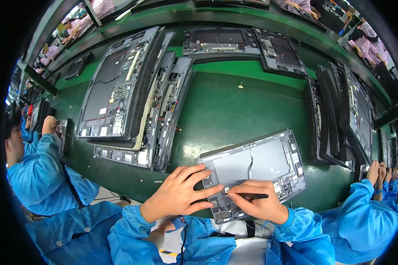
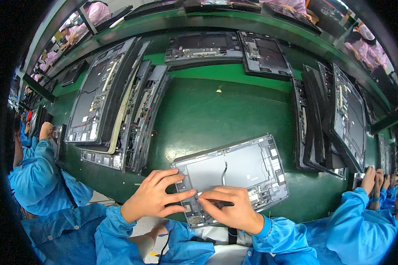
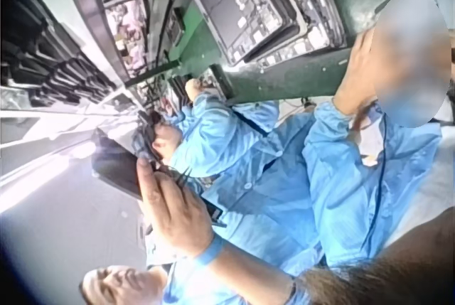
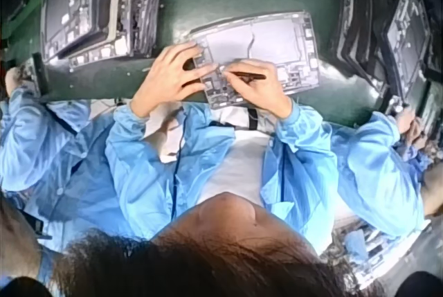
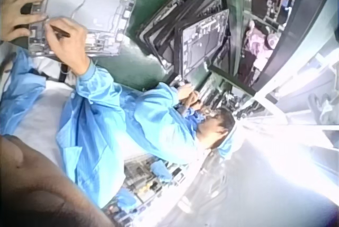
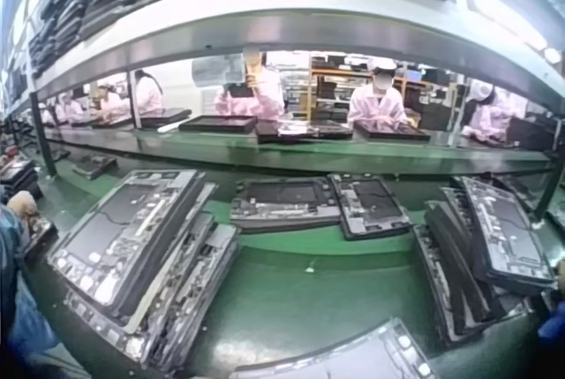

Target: The person assembles internal components into a tablet chassis, connecting a ribbon cable and a battery. This is done using a stylus-like tool and a spudger.

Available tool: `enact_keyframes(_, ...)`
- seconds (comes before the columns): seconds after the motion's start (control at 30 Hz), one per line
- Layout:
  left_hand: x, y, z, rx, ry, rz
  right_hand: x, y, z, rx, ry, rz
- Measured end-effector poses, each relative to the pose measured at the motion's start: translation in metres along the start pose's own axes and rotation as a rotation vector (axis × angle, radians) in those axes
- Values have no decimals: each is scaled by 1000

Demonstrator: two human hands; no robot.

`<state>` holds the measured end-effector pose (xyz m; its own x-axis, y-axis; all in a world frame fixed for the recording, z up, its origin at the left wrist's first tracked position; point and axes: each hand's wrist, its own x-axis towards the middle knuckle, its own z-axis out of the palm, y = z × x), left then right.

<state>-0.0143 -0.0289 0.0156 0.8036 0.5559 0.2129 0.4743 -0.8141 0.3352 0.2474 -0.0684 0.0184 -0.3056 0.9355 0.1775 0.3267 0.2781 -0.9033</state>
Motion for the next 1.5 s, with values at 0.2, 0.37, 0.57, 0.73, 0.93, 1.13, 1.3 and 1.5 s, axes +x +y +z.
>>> enact_keyframes(0.2, 3, 0, -5, 82, -34, 76, 0, -3, -3, 0, -10, -1)
enact_keyframes(0.37, 3, 3, -10, 172, -77, 108, 0, -3, -3, 9, -16, 34)
enact_keyframes(0.57, 5, 2, -9, 197, -102, 121, 2, 1, 0, -56, -6, -99)
enact_keyframes(0.73, 4, 4, -10, 207, -99, 112, 1, -1, 2, -132, -14, -148)
enact_keyframes(0.93, 3, 7, -10, 203, -103, 88, -2, -5, -3, -188, -63, -190)
enact_keyframes(1.13, -5, 17, -5, 216, -108, 31, -6, -1, 0, -160, -52, -213)
enact_keyframes(1.3, -18, 28, 8, 101, -58, -2, -5, -2, -1, -135, -19, -220)
enact_keyframes(1.5, -21, 38, 15, 125, -67, -75, -18, -4, -27, -210, 157, -60)
